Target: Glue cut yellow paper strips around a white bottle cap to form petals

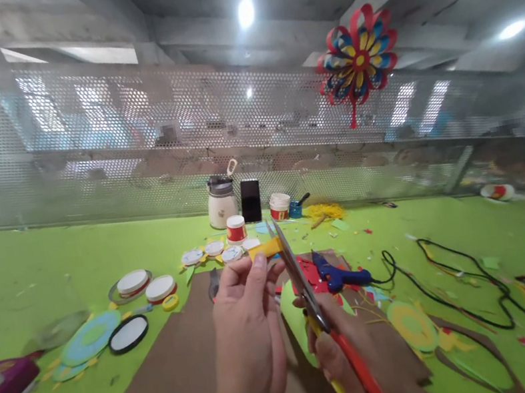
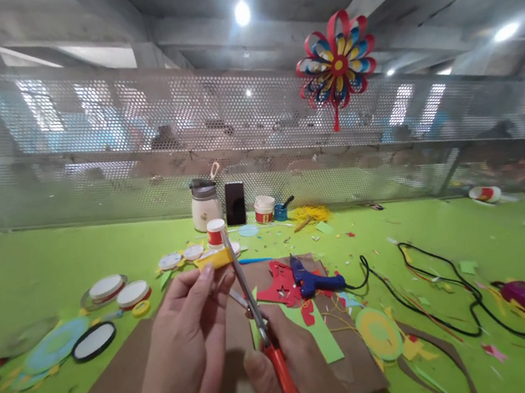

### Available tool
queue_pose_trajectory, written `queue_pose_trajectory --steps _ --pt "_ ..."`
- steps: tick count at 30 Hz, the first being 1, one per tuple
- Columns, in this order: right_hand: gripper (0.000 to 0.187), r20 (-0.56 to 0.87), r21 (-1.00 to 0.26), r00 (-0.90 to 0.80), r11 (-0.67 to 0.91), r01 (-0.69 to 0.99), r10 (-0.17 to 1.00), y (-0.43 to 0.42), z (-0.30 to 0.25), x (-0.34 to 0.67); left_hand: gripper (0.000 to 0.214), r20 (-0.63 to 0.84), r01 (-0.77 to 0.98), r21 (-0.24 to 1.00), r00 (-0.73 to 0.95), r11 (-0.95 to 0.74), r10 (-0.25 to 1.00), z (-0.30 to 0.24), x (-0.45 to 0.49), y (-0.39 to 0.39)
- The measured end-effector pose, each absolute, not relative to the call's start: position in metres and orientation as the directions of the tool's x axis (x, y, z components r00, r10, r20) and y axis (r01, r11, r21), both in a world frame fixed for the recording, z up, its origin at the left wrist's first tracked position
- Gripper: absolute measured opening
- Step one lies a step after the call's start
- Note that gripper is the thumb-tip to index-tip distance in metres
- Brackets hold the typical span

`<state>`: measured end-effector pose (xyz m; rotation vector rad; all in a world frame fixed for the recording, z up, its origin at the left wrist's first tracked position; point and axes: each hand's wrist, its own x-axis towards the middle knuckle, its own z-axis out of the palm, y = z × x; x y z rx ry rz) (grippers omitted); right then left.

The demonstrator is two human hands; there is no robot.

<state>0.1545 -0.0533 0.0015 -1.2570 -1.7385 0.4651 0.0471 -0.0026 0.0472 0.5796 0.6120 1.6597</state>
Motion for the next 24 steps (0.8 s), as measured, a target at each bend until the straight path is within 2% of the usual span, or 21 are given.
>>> queue_pose_trajectory --steps 4,10,18,24 --pt "0.039 0.436 -0.763 -0.122 0.439 0.475 0.891 -0.0488 -0.0037 0.1575 0.01 0.015 -0.729 0.671 -0.167 -0.134 0.986 0.0476 0.0483 -0.0023" --pt "0.039 0.423 -0.781 -0.163 0.449 0.434 0.892 -0.0458 -0.0055 0.1595 0.009 0.003 -0.735 0.669 -0.138 -0.105 0.99 0.049 0.05 -0.0011" --pt "0.021 0.426 -0.751 -0.184 0.46 0.474 0.886 -0.0482 0.001 0.1614 0.01 0.001 -0.754 0.649 -0.136 -0.104 0.991 0.0462 0.0494 -0.0026" --pt "0.024 0.45 -0.719 -0.136 0.449 0.531 0.883 -0.0488 0.0033 0.1611 0.01 0.016 -0.746 0.658 -0.129 -0.108 0.992 0.0448 0.0489 -0.0027"
